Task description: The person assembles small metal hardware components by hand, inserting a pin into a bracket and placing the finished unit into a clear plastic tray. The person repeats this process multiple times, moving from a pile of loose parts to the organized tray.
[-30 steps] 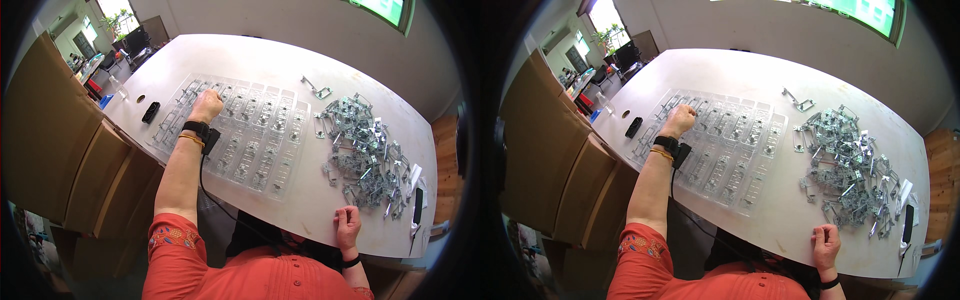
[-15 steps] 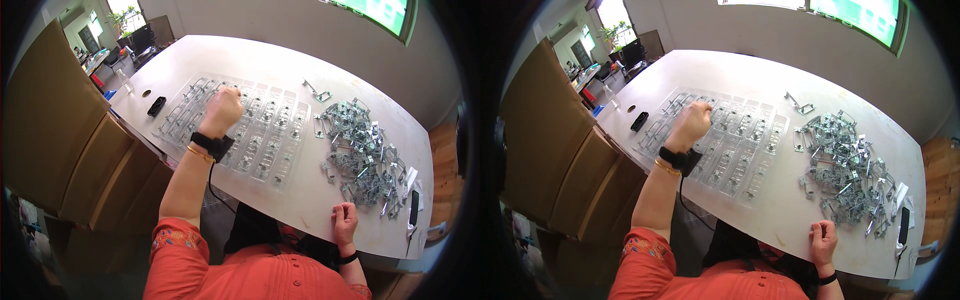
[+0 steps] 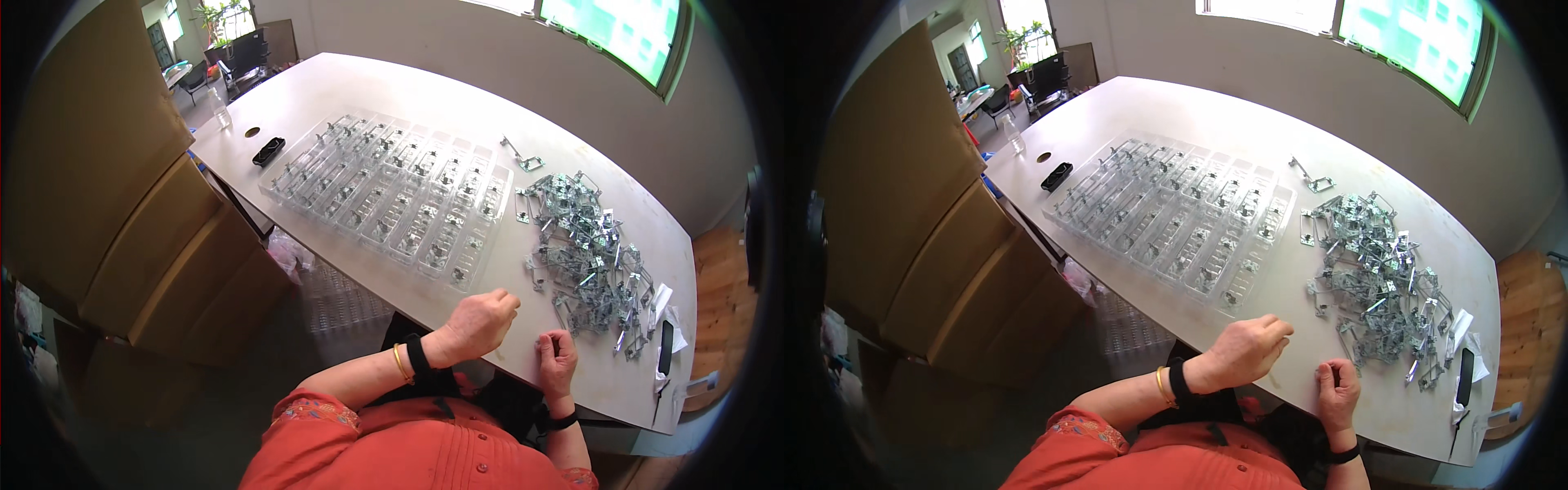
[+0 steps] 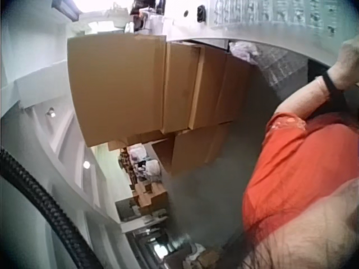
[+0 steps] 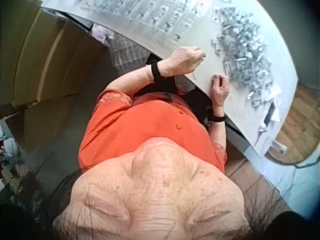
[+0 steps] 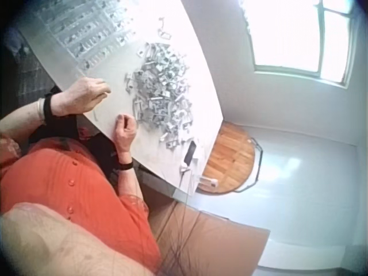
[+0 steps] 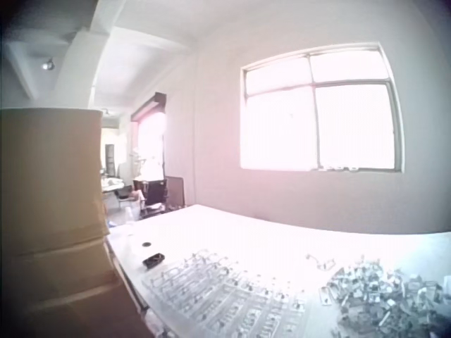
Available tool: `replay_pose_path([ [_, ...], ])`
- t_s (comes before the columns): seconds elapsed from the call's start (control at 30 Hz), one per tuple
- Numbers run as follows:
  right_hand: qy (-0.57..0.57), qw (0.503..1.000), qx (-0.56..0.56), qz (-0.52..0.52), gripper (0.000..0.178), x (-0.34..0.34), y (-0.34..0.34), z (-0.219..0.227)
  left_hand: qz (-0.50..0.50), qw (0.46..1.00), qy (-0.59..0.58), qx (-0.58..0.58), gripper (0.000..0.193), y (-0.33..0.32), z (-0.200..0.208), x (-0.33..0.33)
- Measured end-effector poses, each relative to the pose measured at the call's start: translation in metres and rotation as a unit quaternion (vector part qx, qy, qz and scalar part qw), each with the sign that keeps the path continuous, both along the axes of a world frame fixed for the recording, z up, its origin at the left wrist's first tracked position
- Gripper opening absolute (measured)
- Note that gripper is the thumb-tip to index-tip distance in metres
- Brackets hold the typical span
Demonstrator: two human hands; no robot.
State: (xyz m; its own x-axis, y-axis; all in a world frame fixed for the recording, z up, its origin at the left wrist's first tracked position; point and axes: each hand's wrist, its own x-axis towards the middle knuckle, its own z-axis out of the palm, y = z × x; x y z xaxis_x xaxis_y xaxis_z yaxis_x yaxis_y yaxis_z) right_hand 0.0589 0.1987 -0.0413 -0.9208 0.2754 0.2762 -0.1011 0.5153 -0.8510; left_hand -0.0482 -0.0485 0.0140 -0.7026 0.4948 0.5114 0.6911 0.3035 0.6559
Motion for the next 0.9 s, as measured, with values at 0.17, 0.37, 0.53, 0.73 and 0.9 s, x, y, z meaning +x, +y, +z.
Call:
replay_pose_path([
  [0.17,-0.007,0.999,-0.040,-0.006,0.014,0.008,-0.009,0.017,-0.005,1.000,0.006,0.001,0.012,0.020,-0.034,0.007],
  [0.37,0.055,0.998,0.030,-0.022,0.013,0.023,-0.015,0.019,-0.004,1.000,-0.006,-0.005,0.011,0.025,-0.062,0.009],
  [0.53,0.053,0.996,0.060,-0.037,0.013,0.022,-0.011,0.012,-0.005,1.000,0.011,-0.008,0.009,0.025,-0.064,0.009],
  [0.73,0.033,0.994,0.103,-0.029,0.012,0.017,-0.012,0.005,0.007,0.999,0.048,-0.018,0.006,0.027,-0.062,0.011],
  [0.9,0.043,0.993,0.111,-0.020,0.013,0.018,-0.018,0.011,0.014,0.998,0.053,-0.010,0.009,0.026,-0.058,0.016],
])
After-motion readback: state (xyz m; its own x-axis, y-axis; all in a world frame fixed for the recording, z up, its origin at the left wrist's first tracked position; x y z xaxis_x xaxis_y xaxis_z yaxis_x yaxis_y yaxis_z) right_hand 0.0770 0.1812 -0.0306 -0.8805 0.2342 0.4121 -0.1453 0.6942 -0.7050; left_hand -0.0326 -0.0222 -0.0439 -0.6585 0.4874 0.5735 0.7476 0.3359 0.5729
